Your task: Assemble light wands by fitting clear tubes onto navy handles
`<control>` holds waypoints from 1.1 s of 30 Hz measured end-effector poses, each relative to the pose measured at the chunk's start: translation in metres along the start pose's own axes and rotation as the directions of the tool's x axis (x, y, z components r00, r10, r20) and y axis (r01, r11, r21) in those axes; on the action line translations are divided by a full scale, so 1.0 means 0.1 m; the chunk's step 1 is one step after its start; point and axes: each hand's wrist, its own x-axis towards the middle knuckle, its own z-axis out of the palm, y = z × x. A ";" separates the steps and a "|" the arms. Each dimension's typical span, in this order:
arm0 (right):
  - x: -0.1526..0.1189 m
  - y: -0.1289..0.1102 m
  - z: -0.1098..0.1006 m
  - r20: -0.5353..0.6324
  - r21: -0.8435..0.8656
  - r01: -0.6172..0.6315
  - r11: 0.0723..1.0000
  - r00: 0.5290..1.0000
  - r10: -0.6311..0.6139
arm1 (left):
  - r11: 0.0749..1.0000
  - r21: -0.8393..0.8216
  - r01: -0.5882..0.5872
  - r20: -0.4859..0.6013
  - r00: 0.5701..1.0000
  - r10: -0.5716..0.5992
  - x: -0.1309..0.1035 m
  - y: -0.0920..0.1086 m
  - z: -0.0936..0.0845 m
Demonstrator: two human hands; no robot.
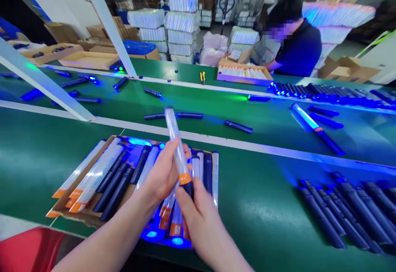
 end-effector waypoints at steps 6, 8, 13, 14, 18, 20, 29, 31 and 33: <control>1.64 -0.52 -1.29 -0.431 -0.521 -0.145 0.841 0.895 -0.113 | 0.761 0.546 -0.350 -0.078 0.883 0.462 -0.15 0.20 -0.90; 2.05 -0.63 -1.48 -0.457 -0.627 -0.178 0.759 0.873 -0.172 | 0.584 0.758 -0.290 -0.063 0.859 0.508 -0.19 0.33 -1.37; 2.70 -0.66 -1.19 -0.146 -0.852 0.040 0.522 0.940 -0.310 | 0.271 0.957 -0.101 -0.049 0.867 0.495 -0.29 0.46 -2.06; 2.78 -0.66 -1.10 -0.057 -0.866 0.104 0.489 0.951 -0.304 | 0.219 0.973 -0.073 -0.041 0.878 0.478 -0.29 0.44 -2.04; 2.79 -0.68 -0.96 0.130 -0.850 0.276 0.449 0.936 -0.327 | -0.136 0.988 0.079 -0.025 0.933 0.360 -0.23 0.33 -1.66; 2.58 -0.68 -1.01 0.153 -0.805 0.348 0.480 0.904 -0.399 | -0.303 0.944 0.132 -0.052 0.965 0.258 -0.17 0.28 -1.46; 0.53 -0.26 -0.85 0.202 0.063 0.279 0.958 0.937 -0.286 | 0.164 0.984 -0.069 0.021 0.961 0.276 -0.03 0.43 -1.29; 0.20 -0.15 -0.60 0.281 0.385 0.059 0.921 0.943 -0.178 | 0.556 0.808 -0.197 -0.052 0.915 0.401 0.05 0.51 -1.01; -0.04 -0.08 -0.35 0.323 0.498 -0.041 0.866 0.936 -0.142 | 0.870 0.468 -0.157 -0.214 0.935 0.284 0.14 0.55 -0.62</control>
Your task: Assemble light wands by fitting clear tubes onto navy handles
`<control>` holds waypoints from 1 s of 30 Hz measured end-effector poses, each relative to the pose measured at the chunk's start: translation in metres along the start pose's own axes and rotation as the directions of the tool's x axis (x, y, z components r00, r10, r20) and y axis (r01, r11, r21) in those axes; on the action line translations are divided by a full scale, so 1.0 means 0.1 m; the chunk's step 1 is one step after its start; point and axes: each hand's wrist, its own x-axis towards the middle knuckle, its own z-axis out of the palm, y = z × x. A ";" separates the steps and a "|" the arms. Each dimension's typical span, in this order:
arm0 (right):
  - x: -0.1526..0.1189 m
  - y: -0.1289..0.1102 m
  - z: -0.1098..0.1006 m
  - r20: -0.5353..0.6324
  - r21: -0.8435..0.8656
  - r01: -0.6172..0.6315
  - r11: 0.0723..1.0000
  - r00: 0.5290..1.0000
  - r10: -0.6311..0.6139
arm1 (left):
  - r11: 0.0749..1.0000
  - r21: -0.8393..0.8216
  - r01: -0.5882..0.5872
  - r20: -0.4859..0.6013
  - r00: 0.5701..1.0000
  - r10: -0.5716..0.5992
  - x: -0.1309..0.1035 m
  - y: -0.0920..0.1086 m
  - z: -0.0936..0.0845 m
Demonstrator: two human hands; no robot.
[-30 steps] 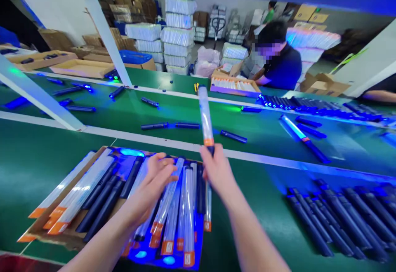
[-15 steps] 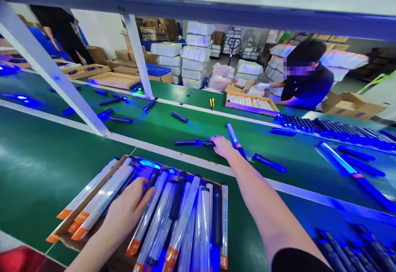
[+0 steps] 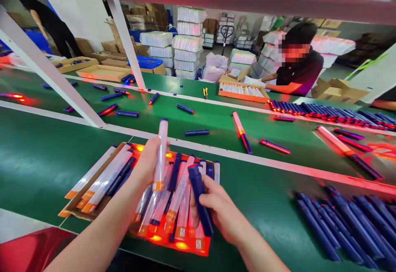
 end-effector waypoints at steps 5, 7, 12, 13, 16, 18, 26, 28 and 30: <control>-0.24 0.24 0.34 -0.006 0.013 0.005 1.000 1.000 -0.005 | 0.797 -0.557 0.234 0.243 0.963 -0.113 -0.10 0.25 0.70; -0.31 0.26 0.37 -0.033 0.002 0.027 1.000 0.999 -0.027 | 0.758 -0.607 0.239 0.244 0.964 -0.109 -0.14 0.22 0.79; -0.37 0.38 0.31 -0.097 -0.028 -0.024 0.999 0.995 0.021 | 0.719 -0.639 0.275 0.261 0.956 -0.133 -0.16 0.07 0.82; -0.37 0.42 0.30 -0.118 -0.031 -0.042 0.999 0.992 0.038 | 0.720 -0.637 0.275 0.260 0.956 -0.136 -0.16 0.05 0.82; -0.33 0.54 0.28 -0.179 -0.037 -0.083 0.996 0.981 0.075 | 0.718 -0.620 0.316 0.294 0.942 -0.161 -0.16 0.06 0.82; -0.31 0.57 0.29 -0.198 -0.032 -0.102 0.994 0.976 0.093 | 0.692 -0.614 0.380 0.353 0.916 -0.190 -0.16 0.09 0.82; -0.30 0.50 0.37 -0.220 -0.039 -0.176 0.984 0.962 0.163 | 0.598 -0.695 0.399 0.458 0.887 -0.060 -0.18 0.11 0.80; -0.30 0.49 0.40 -0.227 -0.011 -0.187 0.982 0.957 0.179 | 0.625 -0.701 0.343 0.430 0.903 -0.013 -0.21 0.10 0.80; -0.29 0.50 0.42 -0.219 0.042 -0.184 0.982 0.957 0.189 | 0.621 -0.710 0.331 0.436 0.900 0.018 -0.24 0.11 0.80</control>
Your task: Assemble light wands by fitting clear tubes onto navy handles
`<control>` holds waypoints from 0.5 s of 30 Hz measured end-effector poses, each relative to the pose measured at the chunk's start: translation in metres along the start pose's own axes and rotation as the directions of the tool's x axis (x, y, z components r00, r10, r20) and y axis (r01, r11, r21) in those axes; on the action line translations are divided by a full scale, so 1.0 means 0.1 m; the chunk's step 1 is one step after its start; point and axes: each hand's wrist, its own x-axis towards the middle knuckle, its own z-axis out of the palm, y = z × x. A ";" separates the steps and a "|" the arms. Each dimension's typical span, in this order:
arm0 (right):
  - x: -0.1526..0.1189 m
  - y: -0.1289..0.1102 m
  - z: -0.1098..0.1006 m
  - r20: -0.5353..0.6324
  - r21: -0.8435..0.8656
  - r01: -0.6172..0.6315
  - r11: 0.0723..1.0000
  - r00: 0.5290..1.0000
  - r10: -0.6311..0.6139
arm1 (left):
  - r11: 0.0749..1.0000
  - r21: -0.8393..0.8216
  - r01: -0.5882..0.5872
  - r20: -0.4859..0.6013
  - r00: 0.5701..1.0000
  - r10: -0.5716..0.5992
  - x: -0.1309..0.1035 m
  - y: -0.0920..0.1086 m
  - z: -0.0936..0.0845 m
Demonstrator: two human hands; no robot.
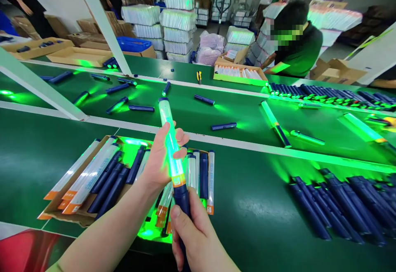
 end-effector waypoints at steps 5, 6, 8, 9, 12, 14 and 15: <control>-0.03 0.05 0.08 0.131 0.205 -0.005 0.979 0.991 -0.023 | 0.981 -0.134 0.143 0.130 0.984 -0.125 -0.08 0.04 0.05; -0.04 0.04 0.10 0.154 0.237 -0.009 0.971 0.988 -0.028 | 0.975 -0.156 0.156 0.142 0.981 -0.134 -0.09 0.05 0.06; -0.06 0.00 0.16 0.153 0.297 -0.033 0.954 0.988 -0.013 | 0.970 -0.184 0.156 0.139 0.981 -0.132 -0.13 0.07 0.09; -0.06 -0.03 0.19 0.140 0.319 -0.050 0.946 0.990 0.005 | 0.972 -0.186 0.145 0.127 0.984 -0.122 -0.16 0.07 0.11; -0.05 -0.09 0.26 0.061 0.331 -0.105 0.938 0.994 0.089 | 0.987 -0.136 0.081 0.076 0.995 -0.071 -0.22 0.09 0.15; -0.05 -0.09 0.30 -0.003 0.285 -0.136 0.949 0.990 0.143 | 0.997 -0.066 0.045 0.039 0.998 -0.043 -0.24 0.10 0.17; -0.04 -0.08 0.32 -0.036 0.256 -0.151 0.955 0.985 0.166 | 0.998 -0.041 0.039 0.019 0.999 -0.038 -0.24 0.10 0.17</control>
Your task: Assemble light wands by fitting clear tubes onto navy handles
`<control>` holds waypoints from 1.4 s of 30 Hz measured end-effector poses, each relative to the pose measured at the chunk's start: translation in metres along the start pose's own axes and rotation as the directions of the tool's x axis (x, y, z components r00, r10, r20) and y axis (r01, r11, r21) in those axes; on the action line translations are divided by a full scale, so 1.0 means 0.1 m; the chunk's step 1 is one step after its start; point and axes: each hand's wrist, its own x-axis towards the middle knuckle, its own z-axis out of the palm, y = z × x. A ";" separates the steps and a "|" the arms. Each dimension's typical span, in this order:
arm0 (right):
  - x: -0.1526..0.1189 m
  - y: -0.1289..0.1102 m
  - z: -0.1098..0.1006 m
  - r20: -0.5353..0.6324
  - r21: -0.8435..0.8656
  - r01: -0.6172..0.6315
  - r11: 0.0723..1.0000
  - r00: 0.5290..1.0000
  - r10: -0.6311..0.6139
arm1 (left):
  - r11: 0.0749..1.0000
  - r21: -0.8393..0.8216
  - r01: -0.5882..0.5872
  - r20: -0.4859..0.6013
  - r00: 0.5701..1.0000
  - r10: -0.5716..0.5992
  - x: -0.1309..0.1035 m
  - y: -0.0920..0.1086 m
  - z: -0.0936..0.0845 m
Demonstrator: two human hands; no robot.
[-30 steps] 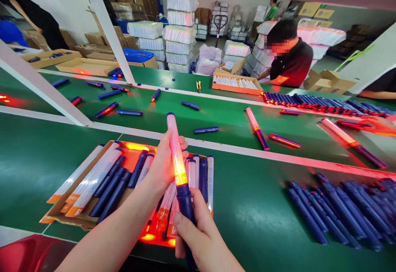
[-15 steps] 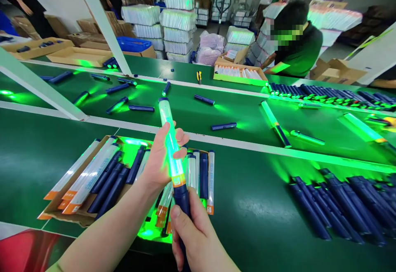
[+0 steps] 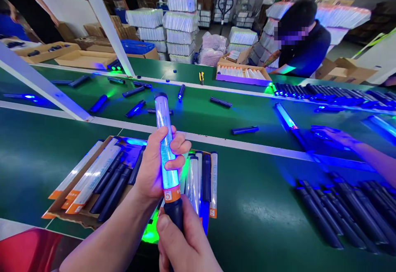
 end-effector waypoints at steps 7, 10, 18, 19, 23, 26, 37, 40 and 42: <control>0.46 -0.35 -0.16 0.042 -0.467 0.214 0.858 0.975 -0.220 | 0.989 0.141 0.034 -0.178 0.984 -0.009 0.16 -0.04 -0.24; 1.02 -1.19 -0.45 -0.007 -0.867 0.217 0.449 0.895 -0.445 | 0.735 0.677 0.035 -0.203 0.969 0.141 0.04 0.08 -0.60; 2.22 -2.51 -0.56 -0.037 -0.997 -0.075 -0.029 0.745 -0.666 | -0.460 0.864 0.206 0.012 0.904 0.427 -0.48 0.79 -1.73; 2.32 -2.46 -0.46 0.032 -0.993 -0.050 -0.103 0.744 -0.667 | -0.518 0.817 0.251 -0.016 0.909 0.416 -0.48 0.82 -1.79; 2.74 -2.21 0.00 0.311 -0.932 0.138 -0.334 0.778 -0.546 | -0.701 0.644 0.306 -0.111 0.944 0.310 -0.41 0.80 -1.81; 2.88 -2.15 0.19 0.340 -0.918 0.162 -0.362 0.793 -0.506 | -0.742 0.589 0.320 -0.181 0.947 0.264 -0.35 0.84 -1.78; 1.30 -1.88 -0.70 0.416 -0.873 0.487 -0.012 0.733 -0.538 | -0.751 0.612 0.247 -0.193 0.968 0.160 -0.31 0.59 -1.43; 0.86 -1.53 -0.93 0.403 -0.811 0.554 0.187 0.762 -0.507 | -0.738 0.637 0.223 -0.197 0.973 0.123 -0.34 0.45 -1.29; 0.66 -1.30 -0.99 0.354 -0.743 0.560 0.367 0.794 -0.494 | -0.699 0.685 0.203 -0.168 0.978 0.120 -0.39 0.40 -1.27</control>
